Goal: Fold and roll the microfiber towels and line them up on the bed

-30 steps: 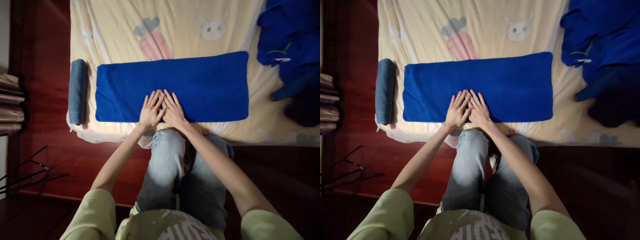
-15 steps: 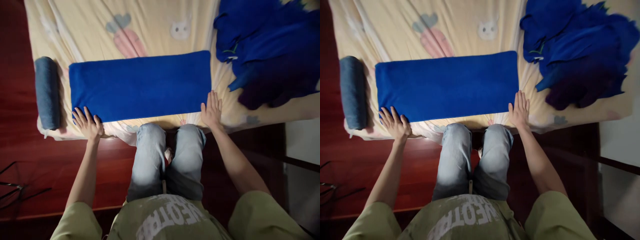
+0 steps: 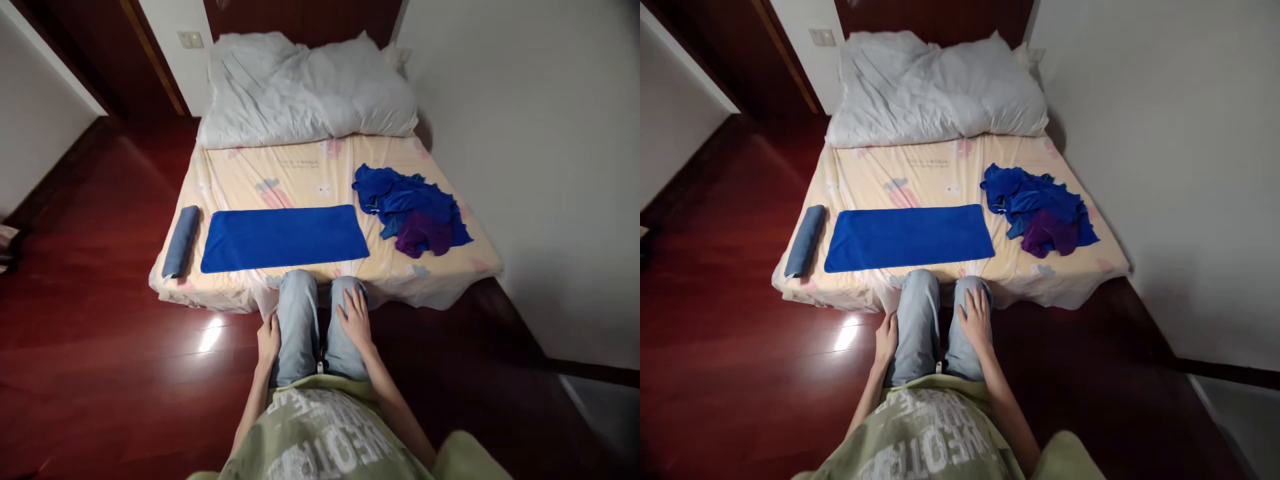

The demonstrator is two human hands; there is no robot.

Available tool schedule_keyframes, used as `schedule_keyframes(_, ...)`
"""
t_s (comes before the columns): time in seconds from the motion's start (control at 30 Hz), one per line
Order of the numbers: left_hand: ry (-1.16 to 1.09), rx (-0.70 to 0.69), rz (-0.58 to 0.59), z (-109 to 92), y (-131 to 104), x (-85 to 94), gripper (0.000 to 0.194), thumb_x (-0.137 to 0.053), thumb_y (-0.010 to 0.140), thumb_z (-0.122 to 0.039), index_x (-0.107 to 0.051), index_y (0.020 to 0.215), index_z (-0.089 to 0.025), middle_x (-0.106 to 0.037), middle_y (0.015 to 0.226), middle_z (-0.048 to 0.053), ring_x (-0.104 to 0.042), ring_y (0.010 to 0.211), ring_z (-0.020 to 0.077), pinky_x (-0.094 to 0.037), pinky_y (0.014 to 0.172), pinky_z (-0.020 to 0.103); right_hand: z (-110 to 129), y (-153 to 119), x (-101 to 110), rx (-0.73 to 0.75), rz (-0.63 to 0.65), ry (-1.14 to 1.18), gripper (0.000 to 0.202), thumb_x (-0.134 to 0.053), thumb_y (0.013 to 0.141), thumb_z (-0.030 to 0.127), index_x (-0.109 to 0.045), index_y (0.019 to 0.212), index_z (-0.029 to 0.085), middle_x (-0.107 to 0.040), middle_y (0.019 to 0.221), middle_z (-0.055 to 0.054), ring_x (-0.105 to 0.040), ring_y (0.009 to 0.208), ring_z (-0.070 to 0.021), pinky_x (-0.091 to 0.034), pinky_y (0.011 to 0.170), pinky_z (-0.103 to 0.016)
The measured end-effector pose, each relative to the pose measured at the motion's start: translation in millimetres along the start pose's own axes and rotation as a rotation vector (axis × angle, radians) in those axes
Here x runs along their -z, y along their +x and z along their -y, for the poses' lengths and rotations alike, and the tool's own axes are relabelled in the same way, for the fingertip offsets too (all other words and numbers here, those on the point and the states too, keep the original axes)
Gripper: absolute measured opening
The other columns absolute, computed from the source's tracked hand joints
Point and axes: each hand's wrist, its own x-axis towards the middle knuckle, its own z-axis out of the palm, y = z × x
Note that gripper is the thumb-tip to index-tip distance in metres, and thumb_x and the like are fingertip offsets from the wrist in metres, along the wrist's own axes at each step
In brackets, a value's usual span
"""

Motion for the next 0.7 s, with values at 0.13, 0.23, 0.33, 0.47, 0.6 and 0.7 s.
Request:
schedule_keyframes(0.13, -0.063, 0.021, -0.074, 14, -37, 3.4, 0.049, -0.039, 0.099, -0.041, -0.073, 0.124, -0.017, -0.076, 0.123, 0.014, -0.071, 0.118, 0.0307, -0.053, 0.103, 0.039, -1, -70, 2, -0.024, -0.073, -0.079, 0.062, -0.038, 0.106, 0.045, -0.040, 0.163, 0.020, -0.020, 0.176, -0.010, -0.027, 0.159, -0.0369, -0.040, 0.122, -0.054)
schedule_keyframes(0.23, -0.116, -0.030, -0.113, 5, -30, 8.0, 0.043, -0.045, 0.095, -0.034, -0.075, 0.122, -0.016, -0.076, 0.122, 0.014, -0.071, 0.114, 0.0295, -0.052, 0.103, 0.038, -8, -77, 8, -0.074, -0.069, -0.092, 0.062, -0.041, 0.105, 0.044, -0.040, 0.163, 0.021, -0.021, 0.175, -0.012, -0.030, 0.157, -0.0382, -0.041, 0.121, -0.054)
schedule_keyframes(0.33, -0.282, 0.059, -0.125, -10, -19, 1.0, 0.037, -0.051, 0.091, -0.028, -0.078, 0.114, -0.017, -0.077, 0.118, 0.013, -0.070, 0.116, 0.0297, -0.050, 0.106, 0.039, -14, -73, 12, -0.110, -0.026, -0.103, 0.061, -0.041, 0.106, 0.042, -0.040, 0.163, 0.020, -0.023, 0.174, -0.015, -0.033, 0.155, -0.0387, -0.041, 0.122, -0.051)
schedule_keyframes(0.47, -0.583, 0.161, -0.103, -25, -5, -11.5, 0.027, -0.060, 0.086, -0.023, -0.079, 0.104, -0.018, -0.077, 0.117, 0.010, -0.066, 0.121, 0.0281, -0.044, 0.113, 0.038, -15, -67, 9, -0.141, 0.039, -0.137, 0.061, -0.041, 0.105, 0.042, -0.040, 0.163, 0.019, -0.024, 0.174, -0.015, -0.037, 0.153, -0.0374, -0.041, 0.122, -0.045)
schedule_keyframes(0.6, -0.751, 0.235, -0.052, -37, 24, -18.4, 0.022, -0.069, 0.083, -0.022, -0.077, 0.103, -0.017, -0.077, 0.116, 0.010, -0.068, 0.112, 0.0219, -0.048, 0.106, 0.032, -8, -56, 1, -0.154, 0.064, -0.209, 0.062, -0.042, 0.105, 0.042, -0.039, 0.163, 0.021, -0.023, 0.174, -0.015, -0.038, 0.152, -0.0391, -0.042, 0.120, -0.046)
schedule_keyframes(0.7, -0.907, 0.318, 0.005, -50, 60, -27.4, 0.025, -0.072, 0.084, -0.023, -0.074, 0.108, -0.017, -0.078, 0.105, 0.008, -0.070, 0.088, 0.0150, -0.053, 0.088, 0.025, -4, -46, -3, -0.167, 0.080, -0.249, 0.064, -0.044, 0.104, 0.041, -0.038, 0.164, 0.022, -0.024, 0.173, -0.017, -0.037, 0.151, -0.0419, -0.044, 0.116, -0.050)
